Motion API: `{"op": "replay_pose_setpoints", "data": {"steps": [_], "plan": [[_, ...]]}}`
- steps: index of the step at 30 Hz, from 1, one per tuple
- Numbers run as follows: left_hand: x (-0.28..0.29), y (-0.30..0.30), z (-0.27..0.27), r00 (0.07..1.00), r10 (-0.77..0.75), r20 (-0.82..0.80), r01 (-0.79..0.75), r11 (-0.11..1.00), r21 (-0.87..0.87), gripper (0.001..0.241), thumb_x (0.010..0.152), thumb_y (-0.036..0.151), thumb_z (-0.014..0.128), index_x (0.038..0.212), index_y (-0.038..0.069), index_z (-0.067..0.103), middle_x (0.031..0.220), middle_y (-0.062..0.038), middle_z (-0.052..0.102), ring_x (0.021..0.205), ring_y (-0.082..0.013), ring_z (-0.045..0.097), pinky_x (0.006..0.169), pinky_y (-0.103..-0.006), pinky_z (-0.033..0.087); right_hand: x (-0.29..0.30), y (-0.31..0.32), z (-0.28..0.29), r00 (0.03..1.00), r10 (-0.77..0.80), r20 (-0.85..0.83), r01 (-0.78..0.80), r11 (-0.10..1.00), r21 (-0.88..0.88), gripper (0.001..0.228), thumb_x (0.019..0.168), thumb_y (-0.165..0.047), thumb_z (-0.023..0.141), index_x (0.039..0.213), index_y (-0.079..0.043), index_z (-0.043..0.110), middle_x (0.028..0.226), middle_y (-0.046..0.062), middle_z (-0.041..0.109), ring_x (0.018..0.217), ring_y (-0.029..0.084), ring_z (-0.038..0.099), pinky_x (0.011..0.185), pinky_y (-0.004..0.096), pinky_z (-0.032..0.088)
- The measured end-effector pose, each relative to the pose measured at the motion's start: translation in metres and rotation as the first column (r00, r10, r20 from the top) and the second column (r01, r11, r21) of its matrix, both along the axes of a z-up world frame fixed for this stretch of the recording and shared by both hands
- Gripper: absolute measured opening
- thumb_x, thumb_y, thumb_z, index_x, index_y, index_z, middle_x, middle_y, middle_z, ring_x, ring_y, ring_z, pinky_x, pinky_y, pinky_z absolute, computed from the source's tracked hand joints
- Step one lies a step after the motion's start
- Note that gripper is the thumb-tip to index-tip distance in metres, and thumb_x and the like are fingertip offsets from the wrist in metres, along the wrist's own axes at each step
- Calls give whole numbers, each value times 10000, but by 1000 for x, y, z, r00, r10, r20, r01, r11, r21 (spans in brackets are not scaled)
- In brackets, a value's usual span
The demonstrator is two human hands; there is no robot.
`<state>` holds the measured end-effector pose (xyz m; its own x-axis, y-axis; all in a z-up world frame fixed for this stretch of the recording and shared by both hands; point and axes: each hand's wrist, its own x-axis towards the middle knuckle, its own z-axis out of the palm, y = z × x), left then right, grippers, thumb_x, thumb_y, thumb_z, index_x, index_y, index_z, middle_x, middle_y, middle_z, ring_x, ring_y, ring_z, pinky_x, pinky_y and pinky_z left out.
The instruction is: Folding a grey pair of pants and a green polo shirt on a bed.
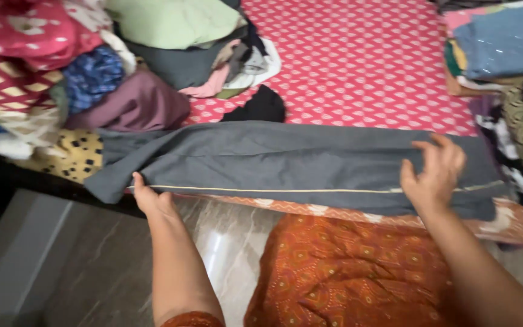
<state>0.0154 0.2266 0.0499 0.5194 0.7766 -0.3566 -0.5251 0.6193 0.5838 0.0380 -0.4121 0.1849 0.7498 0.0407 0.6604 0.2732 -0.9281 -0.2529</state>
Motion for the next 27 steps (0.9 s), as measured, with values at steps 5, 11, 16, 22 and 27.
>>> {"op": "replay_pose_setpoints", "data": {"steps": [5, 11, 16, 22, 27], "plan": [[-2, 21, 37, 976, -101, 191, 127, 984, -128, 457, 967, 303, 620, 1329, 25, 614, 1372, -171, 646, 1290, -387, 598, 1139, -594, 441, 48, 137, 31, 868, 479, -131, -471, 878, 84, 238, 811, -116, 742, 1045, -110, 700, 1201, 88, 663, 1201, 304, 584, 1064, 463, 429], [-14, -2, 93, 963, -171, 210, 183, 982, -41, 418, 947, 163, 648, 1332, 8, 603, 1353, -169, 640, 1233, -371, 630, 1087, -564, 496, 63, 325, 47, 407, 856, -319, -876, 465, 130, 285, 870, -162, 697, 1152, -136, 728, 1222, 118, 649, 1174, 344, 558, 1011, 459, 443], [-31, -64, 169, 946, -293, 137, 196, 857, 476, 576, 824, -100, 683, 1368, 16, 535, 1283, -104, 642, 1171, -263, 653, 1045, -407, 528, 70, 434, 20, 184, 910, -371, -918, 294, 266, 395, 1031, -349, 542, 1374, -172, 628, 1349, 153, 611, 1268, 372, 535, 1081, 475, 400], [-30, -140, 192, 930, -348, -115, 302, 550, 778, 571, 881, -72, 761, 1393, -14, 513, 1299, -105, 620, 1160, -195, 617, 1032, -334, 504, 114, 422, 17, 87, 972, 220, -198, -199, 960, 581, 1152, -533, 421, 1516, -81, 396, 1404, 129, 497, 1257, 326, 468, 1016, 506, 379], [-28, -231, 231, 924, -335, -187, 231, 95, 968, 649, 821, -100, 662, 1431, 56, 506, 1409, -173, 575, 1282, -318, 594, 1085, -390, 497, 132, 247, 104, -169, 709, 684, 407, -582, 704, 724, 1060, -667, 423, 1510, -103, 471, 1413, 243, 558, 1161, 336, 577, 987, 485, 455]]}}
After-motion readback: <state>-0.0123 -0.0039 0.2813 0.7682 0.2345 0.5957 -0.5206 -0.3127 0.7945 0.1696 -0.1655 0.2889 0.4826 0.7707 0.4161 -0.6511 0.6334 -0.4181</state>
